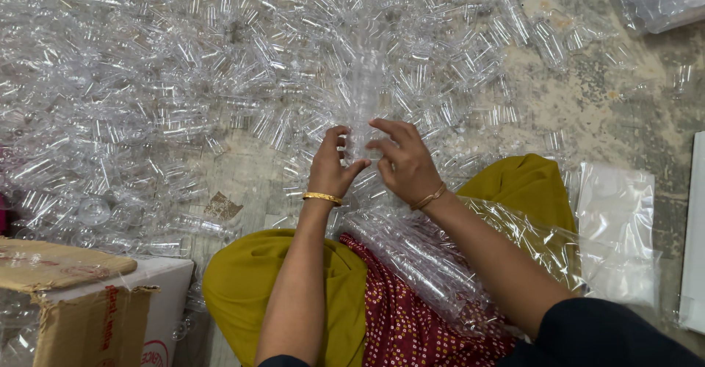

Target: The person sits on the floor among scattered clear plastic tubes and counts them by hand, placing counted tubes into a clear plastic bag on their lap. They repeatedly pick up tubes, tally them in small groups, and add them to the bag.

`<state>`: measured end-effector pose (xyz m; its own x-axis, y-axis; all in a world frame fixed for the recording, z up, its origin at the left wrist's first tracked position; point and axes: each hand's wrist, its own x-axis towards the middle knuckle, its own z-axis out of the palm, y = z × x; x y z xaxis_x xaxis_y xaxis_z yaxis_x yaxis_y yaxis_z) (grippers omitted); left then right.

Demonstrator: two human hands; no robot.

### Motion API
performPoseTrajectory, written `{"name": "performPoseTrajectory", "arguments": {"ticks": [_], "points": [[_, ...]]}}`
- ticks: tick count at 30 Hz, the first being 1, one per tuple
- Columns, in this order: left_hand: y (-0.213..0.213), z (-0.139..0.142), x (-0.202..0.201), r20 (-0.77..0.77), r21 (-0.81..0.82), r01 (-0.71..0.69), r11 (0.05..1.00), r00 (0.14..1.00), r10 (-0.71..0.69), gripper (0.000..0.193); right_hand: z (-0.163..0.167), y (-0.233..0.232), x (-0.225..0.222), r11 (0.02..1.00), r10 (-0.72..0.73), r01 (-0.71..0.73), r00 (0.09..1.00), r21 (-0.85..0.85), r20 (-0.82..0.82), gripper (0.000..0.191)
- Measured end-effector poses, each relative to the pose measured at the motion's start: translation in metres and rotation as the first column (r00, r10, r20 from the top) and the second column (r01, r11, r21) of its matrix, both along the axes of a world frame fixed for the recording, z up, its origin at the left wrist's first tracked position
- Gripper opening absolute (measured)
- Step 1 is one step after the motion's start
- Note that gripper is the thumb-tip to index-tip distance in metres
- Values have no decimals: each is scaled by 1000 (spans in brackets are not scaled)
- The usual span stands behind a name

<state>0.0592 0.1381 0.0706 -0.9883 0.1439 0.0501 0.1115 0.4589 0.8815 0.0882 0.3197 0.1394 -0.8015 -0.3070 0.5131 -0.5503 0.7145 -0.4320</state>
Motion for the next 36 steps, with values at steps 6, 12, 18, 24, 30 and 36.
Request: {"name": "performPoseTrajectory", "arguments": {"ticks": [6, 12, 18, 24, 30, 36], "points": [[-1, 2, 8, -54, -69, 13, 998, 998, -17, 77, 2, 3, 0, 927, -52, 169, 942, -335, 331, 70], [-9, 10, 19, -39, -142, 11, 990, 999, -17, 75, 6, 4, 8, 983, -114, 139, 973, -116, 203, 65], [-11, 18, 22, 11, -168, 19, 986, 1000, -17, 73, 16, 4, 9, 979, -175, 188, 973, 76, -148, 47], [-10, 19, 20, -1, -164, 29, 986, 1000, -29, 70, 27, 10, 0, 973, -229, 225, 968, -52, -102, 65], [-5, 11, 17, 0, -154, 37, 987, 999, -38, 69, 28, 31, -19, 916, -272, 303, 951, -264, 150, 72], [4, 1, 11, -104, 64, 97, 993, 990, -90, 74, -2, 49, -18, 713, -137, 335, 928, -616, 347, 68]]}}
